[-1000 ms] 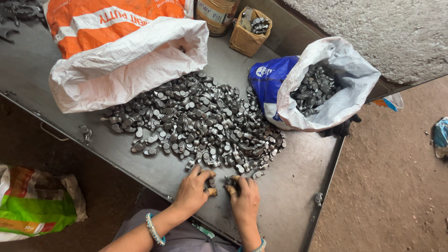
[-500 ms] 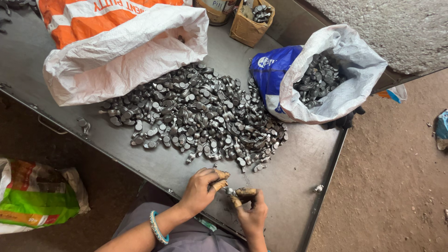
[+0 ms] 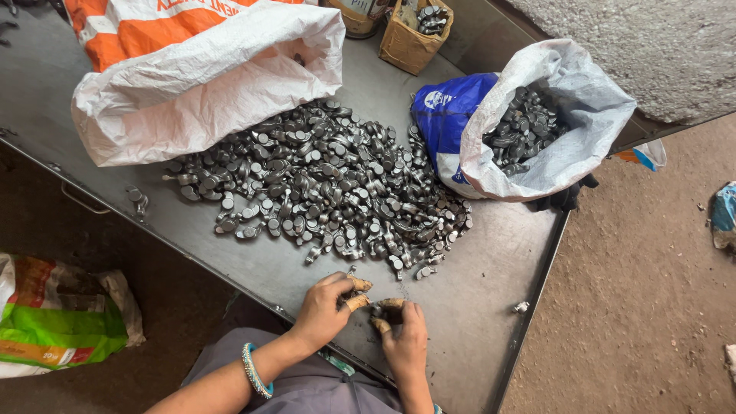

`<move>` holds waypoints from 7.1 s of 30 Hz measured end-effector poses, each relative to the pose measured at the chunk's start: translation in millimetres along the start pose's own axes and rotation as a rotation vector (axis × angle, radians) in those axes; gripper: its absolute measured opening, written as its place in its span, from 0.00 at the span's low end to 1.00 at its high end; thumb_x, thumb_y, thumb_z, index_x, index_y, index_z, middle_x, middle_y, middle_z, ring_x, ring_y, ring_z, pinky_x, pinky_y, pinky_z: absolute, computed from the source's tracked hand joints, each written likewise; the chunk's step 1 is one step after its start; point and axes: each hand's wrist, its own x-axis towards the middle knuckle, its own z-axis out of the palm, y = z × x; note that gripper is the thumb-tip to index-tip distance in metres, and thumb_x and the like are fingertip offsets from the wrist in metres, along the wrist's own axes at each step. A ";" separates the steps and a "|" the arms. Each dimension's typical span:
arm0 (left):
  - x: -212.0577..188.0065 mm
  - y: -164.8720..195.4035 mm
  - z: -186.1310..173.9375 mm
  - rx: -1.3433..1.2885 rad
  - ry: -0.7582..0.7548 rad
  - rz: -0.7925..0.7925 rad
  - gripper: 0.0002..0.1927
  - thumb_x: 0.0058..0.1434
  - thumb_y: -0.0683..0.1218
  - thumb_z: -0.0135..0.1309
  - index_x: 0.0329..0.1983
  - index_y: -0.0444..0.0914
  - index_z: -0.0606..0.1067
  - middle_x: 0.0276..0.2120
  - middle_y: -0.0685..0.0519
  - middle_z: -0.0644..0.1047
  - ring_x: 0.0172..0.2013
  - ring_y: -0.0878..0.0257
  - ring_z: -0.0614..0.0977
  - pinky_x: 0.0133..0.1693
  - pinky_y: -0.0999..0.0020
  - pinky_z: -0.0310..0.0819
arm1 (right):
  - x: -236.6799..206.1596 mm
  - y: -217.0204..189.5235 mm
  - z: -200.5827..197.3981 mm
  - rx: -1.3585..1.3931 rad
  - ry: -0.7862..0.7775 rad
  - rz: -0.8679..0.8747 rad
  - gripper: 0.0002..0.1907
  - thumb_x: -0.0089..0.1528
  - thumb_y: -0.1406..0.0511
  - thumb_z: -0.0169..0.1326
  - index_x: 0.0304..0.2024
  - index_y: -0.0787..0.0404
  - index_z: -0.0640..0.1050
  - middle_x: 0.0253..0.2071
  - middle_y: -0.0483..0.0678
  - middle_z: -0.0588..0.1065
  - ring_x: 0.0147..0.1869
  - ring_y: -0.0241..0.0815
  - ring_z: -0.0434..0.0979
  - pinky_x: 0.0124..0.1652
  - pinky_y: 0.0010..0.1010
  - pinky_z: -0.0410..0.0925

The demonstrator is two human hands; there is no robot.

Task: The person picks small metal castings one at a time from a pile on a steel table, turns each piece over in their hands, and sets it in a separate pile, working through the batch. At the start another person empties a sack of castings onto the table.

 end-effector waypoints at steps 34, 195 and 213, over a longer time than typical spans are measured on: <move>10.2 -31.2 33.6 -1.074 -0.319 -0.726 0.10 0.67 0.46 0.57 0.46 0.38 0.71 0.24 0.49 0.80 0.19 0.63 0.80 0.19 0.69 0.73 | -2.5 82.6 39.8 1.351 -0.032 0.509 0.15 0.64 0.62 0.58 0.43 0.72 0.78 0.36 0.51 0.81 0.35 0.39 0.81 0.36 0.33 0.76; 18.3 -55.4 25.7 -0.796 -0.361 -0.793 0.12 0.68 0.53 0.53 0.43 0.40 0.78 0.24 0.58 0.77 0.19 0.70 0.76 0.20 0.76 0.65 | 18.9 32.9 19.3 1.136 -0.101 0.283 0.10 0.64 0.70 0.59 0.46 0.71 0.79 0.33 0.51 0.78 0.30 0.38 0.76 0.28 0.29 0.71; 32.2 -48.8 4.0 -0.776 -0.115 -0.475 0.16 0.53 0.39 0.67 0.46 0.37 0.81 0.35 0.57 0.84 0.31 0.73 0.82 0.30 0.78 0.77 | 49.2 0.3 21.0 0.339 0.142 -0.095 0.27 0.51 0.75 0.66 0.51 0.63 0.72 0.43 0.48 0.82 0.45 0.39 0.84 0.47 0.29 0.76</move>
